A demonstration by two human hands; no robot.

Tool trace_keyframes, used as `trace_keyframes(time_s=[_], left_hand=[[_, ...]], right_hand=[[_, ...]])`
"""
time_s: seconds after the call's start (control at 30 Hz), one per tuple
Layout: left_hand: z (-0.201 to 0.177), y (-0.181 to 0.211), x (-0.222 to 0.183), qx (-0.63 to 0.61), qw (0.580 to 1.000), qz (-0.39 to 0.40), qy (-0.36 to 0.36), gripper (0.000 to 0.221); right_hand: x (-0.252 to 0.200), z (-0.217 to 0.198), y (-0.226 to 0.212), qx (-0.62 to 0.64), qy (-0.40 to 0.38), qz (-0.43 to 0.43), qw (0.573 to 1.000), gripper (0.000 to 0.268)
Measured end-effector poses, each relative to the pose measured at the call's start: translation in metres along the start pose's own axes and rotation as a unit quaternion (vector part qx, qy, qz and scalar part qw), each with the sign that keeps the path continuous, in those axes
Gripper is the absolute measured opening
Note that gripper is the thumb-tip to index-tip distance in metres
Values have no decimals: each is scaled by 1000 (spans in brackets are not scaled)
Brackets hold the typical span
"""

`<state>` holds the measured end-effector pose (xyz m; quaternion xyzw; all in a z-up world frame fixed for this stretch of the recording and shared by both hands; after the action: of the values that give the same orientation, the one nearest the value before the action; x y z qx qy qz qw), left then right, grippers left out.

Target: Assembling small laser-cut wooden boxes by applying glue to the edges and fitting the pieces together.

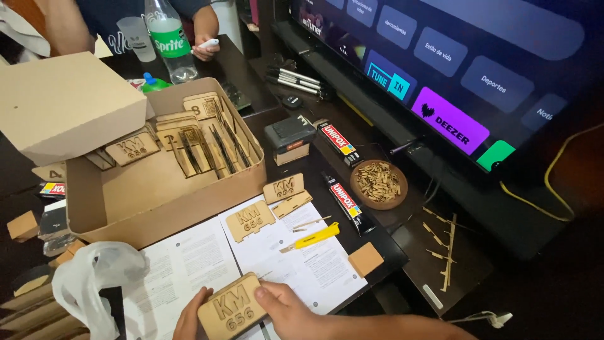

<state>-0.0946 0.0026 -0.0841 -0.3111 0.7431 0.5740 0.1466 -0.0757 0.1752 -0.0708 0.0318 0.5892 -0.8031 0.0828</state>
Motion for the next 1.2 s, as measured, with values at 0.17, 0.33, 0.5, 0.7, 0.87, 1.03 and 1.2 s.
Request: trace_keyframes(time_s=[0.17, 0.33, 0.5, 0.7, 0.87, 1.03, 1.2], left_hand=[[-3, -32, 39, 165, 954, 252, -11, 110], [1, -44, 52, 159, 962, 221, -28, 102], [-2, -28, 27, 118, 943, 308, 50, 97], [-1, -32, 41, 142, 956, 253, 48, 97], [0, -36, 41, 156, 945, 282, 57, 96], [-2, -30, 27, 117, 948, 288, 73, 86], [-5, -21, 16, 104, 946, 297, 76, 84]], right_hand=[[-1, 4, -4, 33, -10, 43, 998, 47], [2, 6, -3, 52, -24, 41, 998, 50], [5, 1, 8, 34, -9, 67, 997, 47], [3, 4, 1, 51, -25, 67, 996, 49], [3, 4, 3, 63, -23, 79, 995, 48], [3, 5, 2, 67, -18, 85, 994, 51], [1, 9, -8, 67, -27, 86, 994, 49]])
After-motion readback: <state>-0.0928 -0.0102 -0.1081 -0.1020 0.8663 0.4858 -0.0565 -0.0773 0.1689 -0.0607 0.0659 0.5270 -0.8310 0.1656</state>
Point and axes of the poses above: each hand's wrist, its own x-axis towards the middle knuckle, its own z-axis out of the palm, y = z × x, the point moved 7 cm from there along x, towards the middle knuckle, and after that the axes turned 13 degrees about y, right-handed, at the moved point
